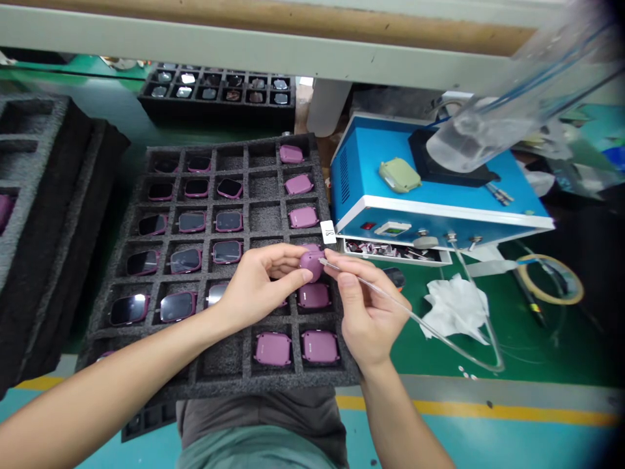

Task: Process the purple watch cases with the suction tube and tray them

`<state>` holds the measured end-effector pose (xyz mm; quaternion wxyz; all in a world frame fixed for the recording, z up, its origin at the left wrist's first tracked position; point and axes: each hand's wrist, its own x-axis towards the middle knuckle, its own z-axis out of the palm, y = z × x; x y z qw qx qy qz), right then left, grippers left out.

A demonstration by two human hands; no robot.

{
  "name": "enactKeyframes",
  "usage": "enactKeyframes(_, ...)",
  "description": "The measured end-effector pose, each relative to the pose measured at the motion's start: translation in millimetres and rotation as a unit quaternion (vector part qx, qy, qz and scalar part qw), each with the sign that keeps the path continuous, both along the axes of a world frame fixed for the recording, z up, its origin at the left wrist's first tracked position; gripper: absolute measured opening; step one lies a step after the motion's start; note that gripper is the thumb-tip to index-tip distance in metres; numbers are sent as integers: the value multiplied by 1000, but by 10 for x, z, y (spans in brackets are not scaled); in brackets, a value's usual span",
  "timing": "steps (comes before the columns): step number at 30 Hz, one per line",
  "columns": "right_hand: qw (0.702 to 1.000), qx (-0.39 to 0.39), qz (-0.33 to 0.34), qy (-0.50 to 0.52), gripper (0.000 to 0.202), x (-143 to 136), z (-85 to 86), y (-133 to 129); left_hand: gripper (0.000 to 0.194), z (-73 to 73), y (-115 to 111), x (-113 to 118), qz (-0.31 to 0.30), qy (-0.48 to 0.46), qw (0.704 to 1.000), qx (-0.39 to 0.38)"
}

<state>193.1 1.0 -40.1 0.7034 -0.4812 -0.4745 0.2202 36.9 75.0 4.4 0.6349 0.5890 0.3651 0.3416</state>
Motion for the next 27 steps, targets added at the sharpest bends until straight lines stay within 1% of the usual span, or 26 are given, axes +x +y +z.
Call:
enactKeyframes(9, 1000, -2, 7, -2, 20, 2, 11, -1, 30, 1, -4, -5, 0, 2, 1000, -3)
enactKeyframes(18, 1000, -14, 12, 1, 19, 16, -15, -10, 31, 13, -4, -11, 3, 26, 1000, 15)
enactKeyframes(23, 1000, -20, 15, -12, 17, 24, -20, 5, 31, 26, 3, -13, 14, 30, 999, 11)
enactKeyframes(27, 1000, -16, 14, -21, 17, 21, -7, 27, 32, 11, 19, -23, 23, 37, 999, 11)
